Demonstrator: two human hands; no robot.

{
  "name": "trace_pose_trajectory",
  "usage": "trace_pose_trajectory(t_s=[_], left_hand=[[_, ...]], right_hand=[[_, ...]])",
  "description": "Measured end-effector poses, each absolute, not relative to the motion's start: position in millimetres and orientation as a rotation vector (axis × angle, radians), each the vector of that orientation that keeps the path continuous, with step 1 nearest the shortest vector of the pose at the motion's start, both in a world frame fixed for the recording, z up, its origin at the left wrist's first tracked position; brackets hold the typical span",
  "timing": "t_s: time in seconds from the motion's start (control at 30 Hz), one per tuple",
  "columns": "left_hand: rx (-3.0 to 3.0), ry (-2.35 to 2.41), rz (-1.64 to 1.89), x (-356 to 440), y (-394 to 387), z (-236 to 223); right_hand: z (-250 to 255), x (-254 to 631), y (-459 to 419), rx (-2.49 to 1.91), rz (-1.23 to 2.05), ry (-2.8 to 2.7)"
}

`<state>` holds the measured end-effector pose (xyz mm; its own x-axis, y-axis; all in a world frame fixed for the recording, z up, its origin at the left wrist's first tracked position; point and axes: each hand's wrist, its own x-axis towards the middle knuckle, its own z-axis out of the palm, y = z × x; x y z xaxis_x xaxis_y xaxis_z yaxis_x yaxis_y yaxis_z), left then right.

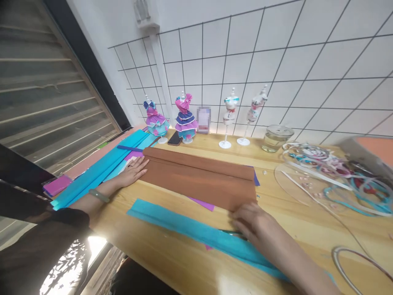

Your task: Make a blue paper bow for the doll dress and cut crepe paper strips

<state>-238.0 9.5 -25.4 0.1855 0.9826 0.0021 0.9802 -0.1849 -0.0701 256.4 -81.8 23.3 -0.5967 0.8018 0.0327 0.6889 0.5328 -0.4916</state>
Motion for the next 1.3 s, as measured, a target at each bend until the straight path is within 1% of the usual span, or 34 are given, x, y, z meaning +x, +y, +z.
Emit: trace_pose_trajectory(t_s=[0.07,0.13,0.3,0.37,0.5,0.67,0.83,0.97,1.07,1.17,1.3], left_hand=[[-2.373,-1.973,0.094,-238,10,-25],[-2.359,-1.984,0.128,-238,10,-23],[-2.302,-2.02,0.241,-231,14,-9],[-2.318,-1.968,0.253,-219,16,1],[-2.595,-1.593,0.142,-167,16,27],[-2.896,-1.25,-0.094,-70,6,44],[-2.997,-1.024,-0.252,10,0,29],[-3.018,-1.063,-0.327,47,4,11],[-3.056,-1.112,-0.384,60,7,1],[-3.093,-1.2,-0.523,64,8,-7],[-3.102,-1.33,-0.733,63,8,-15]], right_hand=[[29,258,-85,-1.237,0.77,-2.549],[31,256,-88,-1.219,0.834,-2.572],[31,245,-98,-1.171,0.827,-2.572],[30,241,-101,-1.174,0.817,-2.577],[25,243,-102,-1.217,0.764,-2.571],[24,252,-96,-1.298,0.695,-2.521],[34,265,-87,-1.371,0.613,-2.321],[37,284,-77,-1.459,0.642,-2.093],[34,297,-70,-1.467,0.679,-1.828],[32,300,-65,-1.412,0.779,-1.547],[36,296,-64,-1.311,0.953,-1.379]])
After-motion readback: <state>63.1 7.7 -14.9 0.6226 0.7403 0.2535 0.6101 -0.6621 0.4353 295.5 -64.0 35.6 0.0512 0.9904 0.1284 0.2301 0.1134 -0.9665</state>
